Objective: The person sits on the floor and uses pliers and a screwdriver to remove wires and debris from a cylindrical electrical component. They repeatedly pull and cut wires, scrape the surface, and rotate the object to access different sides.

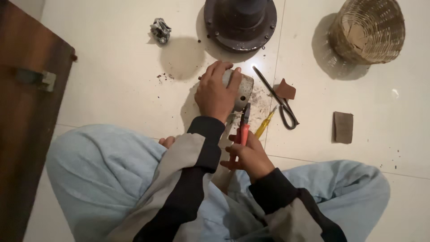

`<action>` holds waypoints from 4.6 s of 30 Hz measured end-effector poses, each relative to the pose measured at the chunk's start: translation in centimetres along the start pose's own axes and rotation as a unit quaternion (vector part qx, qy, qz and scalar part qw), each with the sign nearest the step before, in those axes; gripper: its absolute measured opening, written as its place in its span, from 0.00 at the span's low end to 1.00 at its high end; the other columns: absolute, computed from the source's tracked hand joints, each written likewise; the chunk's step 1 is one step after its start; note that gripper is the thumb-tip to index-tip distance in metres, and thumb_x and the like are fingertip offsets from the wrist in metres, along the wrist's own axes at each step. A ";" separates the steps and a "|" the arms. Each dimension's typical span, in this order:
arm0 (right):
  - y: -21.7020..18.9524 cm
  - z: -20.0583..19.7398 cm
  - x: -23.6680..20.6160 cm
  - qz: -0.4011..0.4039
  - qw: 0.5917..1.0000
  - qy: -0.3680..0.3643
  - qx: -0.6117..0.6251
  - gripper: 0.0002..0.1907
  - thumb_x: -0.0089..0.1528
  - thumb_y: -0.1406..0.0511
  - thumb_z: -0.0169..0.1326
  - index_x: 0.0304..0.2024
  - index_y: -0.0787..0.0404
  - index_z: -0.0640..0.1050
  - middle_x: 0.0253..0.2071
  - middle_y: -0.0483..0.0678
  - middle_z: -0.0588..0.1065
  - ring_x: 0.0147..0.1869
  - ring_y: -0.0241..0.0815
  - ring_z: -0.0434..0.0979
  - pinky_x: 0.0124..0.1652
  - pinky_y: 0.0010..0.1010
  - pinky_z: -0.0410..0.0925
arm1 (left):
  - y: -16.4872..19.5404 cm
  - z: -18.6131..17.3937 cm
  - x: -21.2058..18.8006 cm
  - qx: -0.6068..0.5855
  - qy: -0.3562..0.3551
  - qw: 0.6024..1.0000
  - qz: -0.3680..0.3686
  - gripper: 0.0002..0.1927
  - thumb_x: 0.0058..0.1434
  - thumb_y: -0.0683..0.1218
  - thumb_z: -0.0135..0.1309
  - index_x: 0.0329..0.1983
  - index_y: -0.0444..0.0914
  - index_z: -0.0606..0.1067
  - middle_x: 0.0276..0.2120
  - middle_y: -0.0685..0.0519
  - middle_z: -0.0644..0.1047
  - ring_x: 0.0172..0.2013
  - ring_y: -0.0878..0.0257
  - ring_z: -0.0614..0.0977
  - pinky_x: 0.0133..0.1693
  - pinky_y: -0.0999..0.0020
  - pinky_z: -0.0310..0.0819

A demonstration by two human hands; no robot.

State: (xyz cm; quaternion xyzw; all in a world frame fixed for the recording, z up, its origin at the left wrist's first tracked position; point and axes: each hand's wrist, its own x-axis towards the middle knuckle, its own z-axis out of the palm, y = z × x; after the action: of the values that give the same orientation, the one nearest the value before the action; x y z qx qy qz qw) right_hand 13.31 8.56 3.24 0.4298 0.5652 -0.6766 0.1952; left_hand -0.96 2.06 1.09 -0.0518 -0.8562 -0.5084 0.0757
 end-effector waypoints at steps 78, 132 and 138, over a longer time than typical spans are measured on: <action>5.7 -0.9 6.7 0.085 0.983 0.076 0.147 0.10 0.60 0.59 0.55 0.32 0.57 0.72 0.22 0.44 0.66 0.21 0.41 0.64 0.19 0.35 0.56 | 0.0 1.7 -1.1 0.003 0.099 0.994 0.036 0.09 0.64 0.52 0.59 0.42 0.44 0.80 0.50 0.52 0.81 0.48 0.48 0.83 0.47 0.55 0.78; -0.5 -0.9 6.0 0.050 0.991 0.060 0.109 0.07 0.57 0.64 0.50 0.31 0.59 0.66 0.20 0.42 0.58 0.19 0.37 0.54 0.18 0.33 0.50 | -0.2 1.4 9.9 0.338 -0.444 0.748 0.358 0.50 0.25 0.59 0.78 0.51 0.33 0.73 0.44 0.40 0.79 0.44 0.45 0.82 0.47 0.57 0.76; -0.8 -0.8 6.1 0.020 0.993 0.066 0.096 0.05 0.57 0.65 0.49 0.31 0.59 0.68 0.21 0.43 0.59 0.19 0.36 0.57 0.18 0.32 0.52 | -0.5 2.0 10.7 0.308 -0.414 0.756 0.404 0.68 0.16 0.59 0.77 0.65 0.28 0.67 0.42 0.38 0.81 0.42 0.45 0.84 0.44 0.58 0.78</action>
State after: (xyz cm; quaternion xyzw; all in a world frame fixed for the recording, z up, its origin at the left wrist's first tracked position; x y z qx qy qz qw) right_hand 9.58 10.88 -1.19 0.5016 0.5006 -0.6936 0.1292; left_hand -11.70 3.74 1.68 -0.5723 -0.8136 -0.0688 -0.0757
